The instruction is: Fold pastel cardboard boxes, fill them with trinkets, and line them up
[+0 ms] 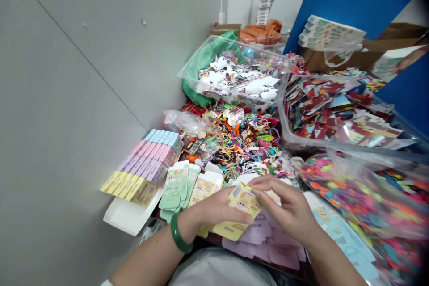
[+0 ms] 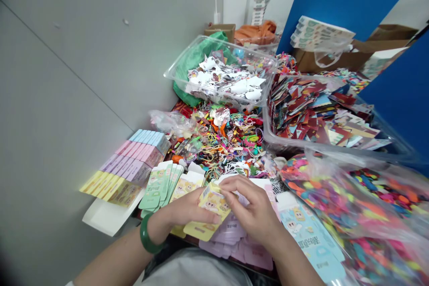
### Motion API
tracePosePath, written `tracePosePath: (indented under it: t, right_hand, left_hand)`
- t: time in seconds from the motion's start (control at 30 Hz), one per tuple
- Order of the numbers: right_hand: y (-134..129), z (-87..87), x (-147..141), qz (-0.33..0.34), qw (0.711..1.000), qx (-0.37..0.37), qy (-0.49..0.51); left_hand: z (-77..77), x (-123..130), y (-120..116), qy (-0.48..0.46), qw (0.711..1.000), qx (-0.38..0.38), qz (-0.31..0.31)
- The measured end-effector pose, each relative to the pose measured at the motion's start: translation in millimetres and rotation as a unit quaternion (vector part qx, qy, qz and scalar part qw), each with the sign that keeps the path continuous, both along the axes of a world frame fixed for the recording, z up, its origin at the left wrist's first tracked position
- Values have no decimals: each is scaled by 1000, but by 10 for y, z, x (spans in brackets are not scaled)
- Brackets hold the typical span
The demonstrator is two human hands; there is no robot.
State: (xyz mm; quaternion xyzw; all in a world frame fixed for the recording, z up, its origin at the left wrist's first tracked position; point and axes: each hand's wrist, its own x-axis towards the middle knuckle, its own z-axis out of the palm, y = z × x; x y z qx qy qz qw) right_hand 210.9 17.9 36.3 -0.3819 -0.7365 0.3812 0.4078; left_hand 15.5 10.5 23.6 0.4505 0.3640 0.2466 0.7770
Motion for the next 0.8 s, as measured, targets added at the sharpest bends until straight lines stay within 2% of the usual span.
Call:
tracePosePath:
  t: [0.13,0.2,0.33,0.43,0.53,0.63,0.73,0.8]
  right_hand:
    - [-30,-68,-8,27,999,17,16]
    - [-49,-110,-37,10,999,18,30]
    - [-95,-181,-148,-13,999,21,39]
    - [-135,-244,-227,-34,997,10,65]
    - [-177,-304,-255,-95,990,-29,99]
    - [-192,-313,-235,-160,978,-66,112]
    - [-148,-266,-193,-165,958,-179,152]
    - [-97,-234,-167,-151,925,-280,206]
  left_hand:
    - [-4,11,-9,-7,998,-64,25]
    - [-1,27,-21,1,995,-85,44]
    - [-4,65,-67,31,994,-78,63]
    - [-20,84,-108,12,989,-120,84]
    - [-18,97,-127,-5,980,-160,121]
    - [17,114,-112,-18,977,-165,137]
    - [35,116,-73,-39,974,-165,150]
    - [11,87,-47,-35,974,-111,195]
